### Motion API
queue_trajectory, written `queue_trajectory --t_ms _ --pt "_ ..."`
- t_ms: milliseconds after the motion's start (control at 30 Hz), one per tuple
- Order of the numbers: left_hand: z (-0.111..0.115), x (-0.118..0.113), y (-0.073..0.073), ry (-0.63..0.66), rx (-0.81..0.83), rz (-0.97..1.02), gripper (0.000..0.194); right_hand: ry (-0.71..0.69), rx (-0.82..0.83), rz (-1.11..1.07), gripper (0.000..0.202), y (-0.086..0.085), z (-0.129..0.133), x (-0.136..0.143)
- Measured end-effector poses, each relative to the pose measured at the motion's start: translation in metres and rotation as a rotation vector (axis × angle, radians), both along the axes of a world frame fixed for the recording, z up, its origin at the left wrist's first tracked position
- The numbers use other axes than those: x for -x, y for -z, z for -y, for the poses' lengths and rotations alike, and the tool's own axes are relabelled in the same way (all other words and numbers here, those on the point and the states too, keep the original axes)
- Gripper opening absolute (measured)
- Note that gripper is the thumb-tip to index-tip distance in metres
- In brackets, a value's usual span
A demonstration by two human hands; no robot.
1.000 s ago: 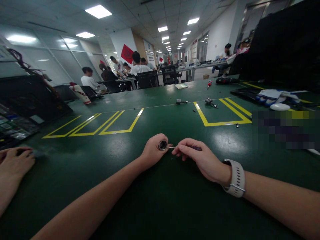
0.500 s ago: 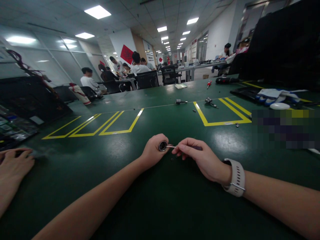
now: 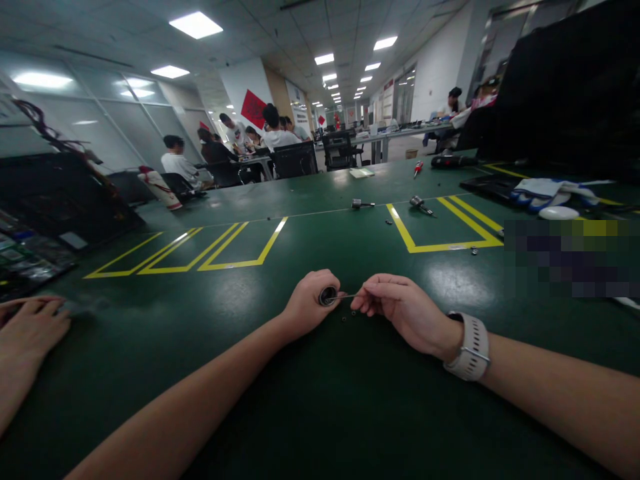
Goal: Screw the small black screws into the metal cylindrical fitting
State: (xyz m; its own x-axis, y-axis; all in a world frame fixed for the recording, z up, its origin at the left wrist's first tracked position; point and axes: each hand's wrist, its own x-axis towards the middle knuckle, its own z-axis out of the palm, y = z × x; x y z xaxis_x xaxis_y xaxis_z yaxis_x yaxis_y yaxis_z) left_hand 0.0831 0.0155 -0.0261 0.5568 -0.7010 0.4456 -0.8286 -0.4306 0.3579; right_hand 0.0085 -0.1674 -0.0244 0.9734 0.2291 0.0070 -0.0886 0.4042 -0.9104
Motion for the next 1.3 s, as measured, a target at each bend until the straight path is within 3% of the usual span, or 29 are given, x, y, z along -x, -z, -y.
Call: queue_trajectory --t_ms 367,600,833,1000,1133,1300 --pt "0.001 0.000 0.002 -0.094 -0.026 -0.021 0.019 0.104 -0.006 -0.003 0.015 -0.004 -0.003 0.002" --pt "-0.002 -0.007 0.006 -0.379 0.129 -0.154 0.019 0.425 0.072 0.013 0.016 -0.002 0.001 -0.004" --pt "-0.002 -0.008 0.004 -0.470 0.213 -0.148 0.021 0.676 0.359 0.129 0.016 -0.002 0.033 -0.035" --pt "0.000 -0.008 0.003 -0.494 0.209 -0.153 0.013 0.497 0.623 0.150 0.015 0.002 0.040 -0.043" --pt "0.000 -0.013 0.007 -0.528 0.235 -0.081 0.014 0.253 0.783 0.234 0.015 0.003 0.020 -0.034" --pt "-0.003 -0.017 0.011 -0.512 0.298 0.026 0.012 -0.080 0.839 0.413 0.012 -0.001 -0.009 -0.004"
